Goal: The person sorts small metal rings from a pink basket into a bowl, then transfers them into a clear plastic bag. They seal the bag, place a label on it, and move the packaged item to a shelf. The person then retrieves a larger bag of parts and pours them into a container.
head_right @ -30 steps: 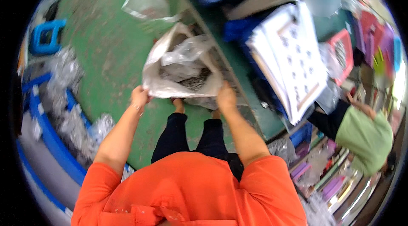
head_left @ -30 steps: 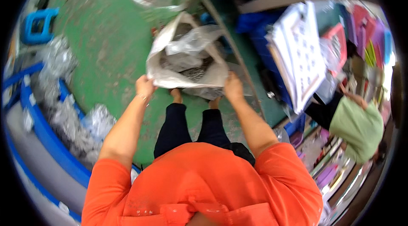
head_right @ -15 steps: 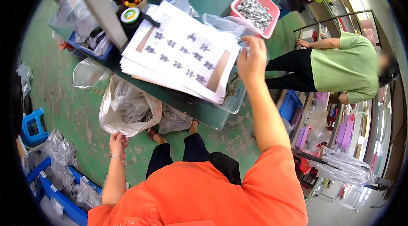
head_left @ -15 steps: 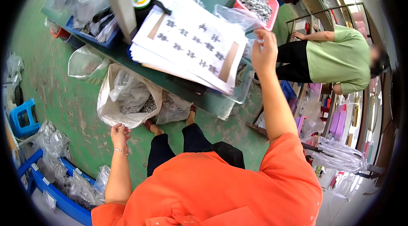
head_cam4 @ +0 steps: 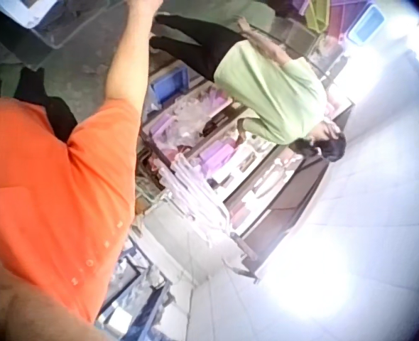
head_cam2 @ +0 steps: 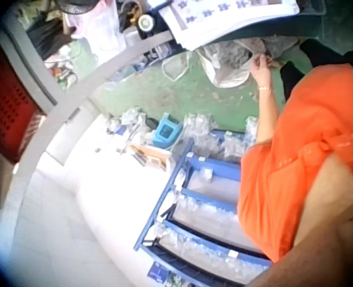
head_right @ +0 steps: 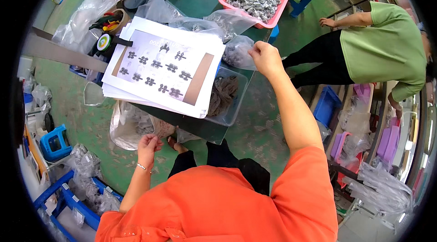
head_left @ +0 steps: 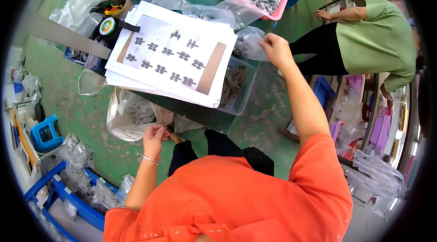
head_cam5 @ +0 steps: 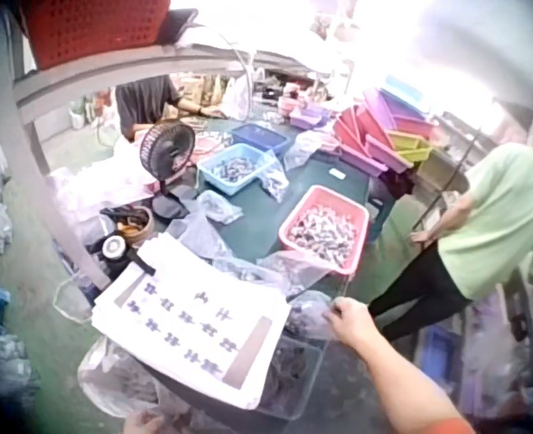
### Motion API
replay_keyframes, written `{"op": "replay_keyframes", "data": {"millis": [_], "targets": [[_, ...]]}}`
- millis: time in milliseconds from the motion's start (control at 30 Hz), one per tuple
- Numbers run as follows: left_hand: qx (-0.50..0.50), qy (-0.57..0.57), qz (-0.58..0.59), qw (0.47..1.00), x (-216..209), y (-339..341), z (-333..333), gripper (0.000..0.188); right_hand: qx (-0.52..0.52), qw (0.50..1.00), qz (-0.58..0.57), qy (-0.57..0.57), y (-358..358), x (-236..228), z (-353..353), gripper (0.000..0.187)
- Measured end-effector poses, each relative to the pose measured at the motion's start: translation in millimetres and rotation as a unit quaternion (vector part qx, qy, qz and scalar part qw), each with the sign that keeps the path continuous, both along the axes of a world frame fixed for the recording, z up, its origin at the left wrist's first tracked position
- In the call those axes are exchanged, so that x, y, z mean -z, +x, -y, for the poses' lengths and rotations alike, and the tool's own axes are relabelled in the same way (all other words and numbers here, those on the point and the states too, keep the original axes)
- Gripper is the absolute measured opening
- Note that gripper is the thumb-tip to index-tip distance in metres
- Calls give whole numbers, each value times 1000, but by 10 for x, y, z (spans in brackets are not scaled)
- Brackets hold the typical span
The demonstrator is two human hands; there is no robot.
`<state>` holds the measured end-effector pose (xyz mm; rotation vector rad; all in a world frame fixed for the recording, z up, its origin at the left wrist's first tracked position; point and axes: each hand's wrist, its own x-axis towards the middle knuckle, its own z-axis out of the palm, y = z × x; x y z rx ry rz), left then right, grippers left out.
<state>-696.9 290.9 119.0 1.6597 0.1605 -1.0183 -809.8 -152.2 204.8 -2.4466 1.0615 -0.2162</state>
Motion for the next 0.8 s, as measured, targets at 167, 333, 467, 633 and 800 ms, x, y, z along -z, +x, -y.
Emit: {"op": "replay_keyframes", "data": {"millis": [167,333,467,633,800], "targets": [[55,-41,12,998,-261,-57,394,13,-23,994,104,8,-68,48,42,16],[118,-61,18,991,-459,-66,524,13,18,986,162,39,-50,72,33,15],[134,-59,17,989,-503,-73,540,14,43,987,149,50,-37,58,51,13],[140,-62,20,988,-533,-49,543,11,-86,956,196,-201,-67,-17,-19,6],[153,-60,25,986,-542,-34,544,11,-201,958,166,-120,-174,39,-267,10]]}}
